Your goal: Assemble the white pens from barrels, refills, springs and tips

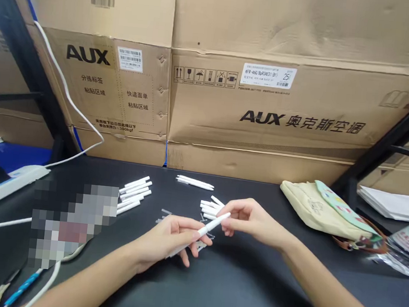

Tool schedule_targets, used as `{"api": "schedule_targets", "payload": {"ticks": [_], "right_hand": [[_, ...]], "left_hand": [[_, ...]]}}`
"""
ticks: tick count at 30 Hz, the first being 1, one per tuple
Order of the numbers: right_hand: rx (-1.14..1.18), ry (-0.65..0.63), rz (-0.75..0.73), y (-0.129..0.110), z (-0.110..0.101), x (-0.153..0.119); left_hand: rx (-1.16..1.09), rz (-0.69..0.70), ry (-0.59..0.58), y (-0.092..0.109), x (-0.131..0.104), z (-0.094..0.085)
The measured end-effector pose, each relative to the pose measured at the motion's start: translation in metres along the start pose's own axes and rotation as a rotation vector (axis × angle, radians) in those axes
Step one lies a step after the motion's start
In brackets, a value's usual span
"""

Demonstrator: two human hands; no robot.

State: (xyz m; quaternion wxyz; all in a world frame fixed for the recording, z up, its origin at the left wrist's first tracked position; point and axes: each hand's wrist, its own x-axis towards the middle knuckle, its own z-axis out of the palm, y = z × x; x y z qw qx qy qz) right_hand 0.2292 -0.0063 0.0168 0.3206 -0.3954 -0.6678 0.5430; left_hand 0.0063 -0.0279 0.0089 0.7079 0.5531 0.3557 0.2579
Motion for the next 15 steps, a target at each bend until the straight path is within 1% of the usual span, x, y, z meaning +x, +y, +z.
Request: {"api": "schedule_targets", "payload": {"ticks": [4, 6, 8, 11, 13, 15], "right_hand": [[-0.158, 0.067, 0.007, 0.0083, 0.0083, 0.0022], [-0.159, 0.088, 0.014, 0.0110, 0.0102, 0.0037], [-0.071, 0.056, 0.012, 0.0101, 0.0086, 0.0043], [0.044, -0.030, 0.001, 0.0067, 0.0047, 0.0037], [0.021, -0.043, 0.002, 0.0069, 0.0051, 0.0035], [-0.047, -0.009, 0.011, 0.0096, 0.0082, 0.0042]], "left_hand": [[0.031, 0.008, -0.004, -0.0020, -0.0002, 0.0009], [0.030, 0.008, -0.006, -0.0032, 0.0004, 0.0001], [0.034, 0.006, -0.007, -0.0035, 0.0006, -0.0007], [0.037, 0.008, 0.002, -0.0026, 0.0001, -0.0008], [0.032, 0.006, -0.003, -0.0024, -0.0005, -0.0002], [0.041, 0.002, -0.007, -0.0028, -0.0009, 0.0005]]}}
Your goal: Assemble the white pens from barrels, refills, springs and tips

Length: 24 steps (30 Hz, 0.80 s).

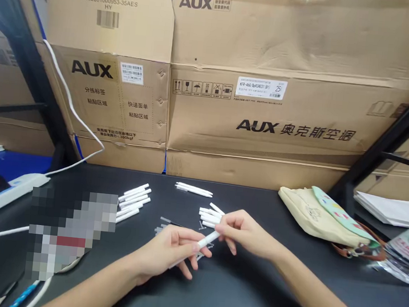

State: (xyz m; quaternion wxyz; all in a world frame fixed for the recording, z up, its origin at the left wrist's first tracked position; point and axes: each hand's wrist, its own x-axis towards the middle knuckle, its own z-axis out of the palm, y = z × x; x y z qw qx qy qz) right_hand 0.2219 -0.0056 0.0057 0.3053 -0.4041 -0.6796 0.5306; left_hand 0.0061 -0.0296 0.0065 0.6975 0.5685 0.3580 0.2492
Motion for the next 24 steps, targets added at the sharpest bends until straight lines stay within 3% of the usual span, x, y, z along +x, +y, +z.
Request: {"api": "schedule_targets", "payload": {"ticks": [3, 9, 16, 24], "right_hand": [[-0.035, 0.040, 0.009, 0.003, 0.004, 0.001], [0.127, -0.008, 0.005, -0.003, -0.001, 0.000], [0.014, 0.120, -0.018, 0.006, 0.009, 0.001], [0.243, 0.133, -0.007, 0.005, 0.015, 0.000]], "left_hand": [[0.011, -0.009, 0.009, 0.000, 0.000, 0.000], [-0.003, 0.019, 0.019, 0.002, 0.000, -0.001], [0.060, 0.074, 0.112, 0.000, 0.003, -0.001], [0.090, 0.078, 0.103, -0.001, 0.003, -0.006]]}}
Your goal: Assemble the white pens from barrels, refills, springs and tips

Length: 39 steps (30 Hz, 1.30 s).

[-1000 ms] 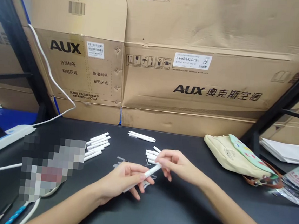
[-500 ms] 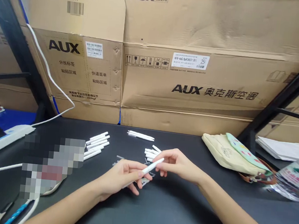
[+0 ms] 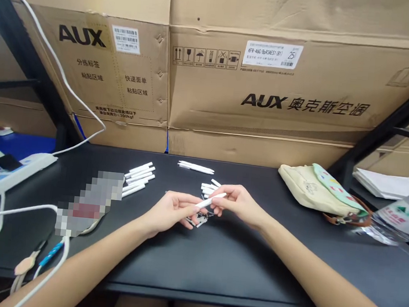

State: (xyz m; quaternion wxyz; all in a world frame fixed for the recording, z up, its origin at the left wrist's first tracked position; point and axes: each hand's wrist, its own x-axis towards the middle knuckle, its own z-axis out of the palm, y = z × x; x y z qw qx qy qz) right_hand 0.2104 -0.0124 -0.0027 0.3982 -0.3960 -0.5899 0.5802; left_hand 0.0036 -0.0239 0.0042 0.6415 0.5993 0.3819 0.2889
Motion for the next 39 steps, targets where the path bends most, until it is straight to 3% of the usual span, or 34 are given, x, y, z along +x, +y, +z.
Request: {"api": "schedule_targets", "payload": {"ticks": [6, 9, 11, 14, 16, 24, 30, 39], "right_hand": [[0.058, 0.083, -0.006, 0.002, 0.008, -0.001], [0.087, 0.193, -0.094, 0.003, 0.013, -0.001], [0.075, 0.280, -0.186, 0.005, 0.019, 0.000], [-0.002, 0.404, -0.330, 0.009, 0.028, 0.002], [-0.080, 0.456, -0.400, 0.012, 0.036, 0.005], [-0.511, 0.532, -0.651, 0.011, 0.060, 0.027], [-0.510, 0.565, -0.630, 0.017, 0.060, 0.036], [-0.485, 0.601, -0.580, 0.019, 0.053, 0.024]], "left_hand": [[0.193, 0.130, 0.108, -0.001, -0.003, 0.004], [0.196, 0.164, 0.273, 0.004, -0.001, 0.002], [0.049, 0.150, 0.405, 0.010, 0.003, -0.004], [-0.357, 0.142, 0.575, 0.016, 0.017, -0.016], [-0.456, 0.174, 0.656, 0.017, 0.028, -0.023], [-0.576, 0.255, 0.696, 0.009, 0.053, -0.036], [-0.585, 0.281, 0.712, 0.006, 0.055, -0.046], [-0.561, 0.298, 0.683, 0.002, 0.049, -0.038]]}}
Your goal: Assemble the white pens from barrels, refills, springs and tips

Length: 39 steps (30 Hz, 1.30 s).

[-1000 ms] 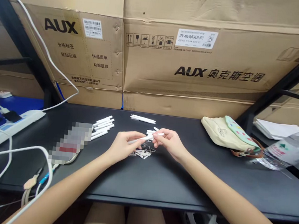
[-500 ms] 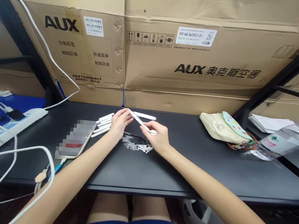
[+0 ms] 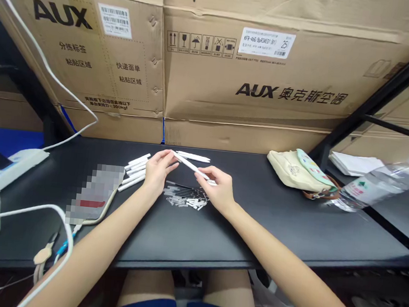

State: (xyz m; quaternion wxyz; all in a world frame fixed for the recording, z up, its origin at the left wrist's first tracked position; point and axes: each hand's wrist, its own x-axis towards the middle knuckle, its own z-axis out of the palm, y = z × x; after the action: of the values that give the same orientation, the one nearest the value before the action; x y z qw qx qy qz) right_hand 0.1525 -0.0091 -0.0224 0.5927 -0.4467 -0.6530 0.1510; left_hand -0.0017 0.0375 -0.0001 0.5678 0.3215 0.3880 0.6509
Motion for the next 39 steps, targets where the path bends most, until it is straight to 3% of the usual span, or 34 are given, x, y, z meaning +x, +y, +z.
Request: {"api": "schedule_targets", "payload": {"ticks": [9, 25, 30, 31, 34, 39], "right_hand": [[-0.042, -0.024, -0.081, -0.006, -0.002, 0.000], [-0.037, -0.035, -0.036, -0.008, -0.002, -0.003], [0.005, 0.072, 0.080, 0.016, -0.006, 0.013], [-0.018, 0.061, 0.090, 0.025, -0.008, 0.019], [-0.157, -0.173, 0.036, 0.048, -0.013, 0.040], [-0.278, -0.325, -0.058, 0.062, -0.013, 0.061]], "left_hand": [[0.015, -0.011, 0.007, 0.000, -0.002, 0.000], [0.024, -0.042, 0.031, -0.003, -0.004, -0.002], [0.006, -0.033, 0.091, 0.003, -0.001, -0.004], [-0.003, -0.026, 0.116, 0.004, 0.001, -0.006], [-0.026, -0.019, 0.198, 0.005, 0.008, -0.013], [-0.017, -0.003, 0.255, 0.006, 0.012, -0.021]]}}
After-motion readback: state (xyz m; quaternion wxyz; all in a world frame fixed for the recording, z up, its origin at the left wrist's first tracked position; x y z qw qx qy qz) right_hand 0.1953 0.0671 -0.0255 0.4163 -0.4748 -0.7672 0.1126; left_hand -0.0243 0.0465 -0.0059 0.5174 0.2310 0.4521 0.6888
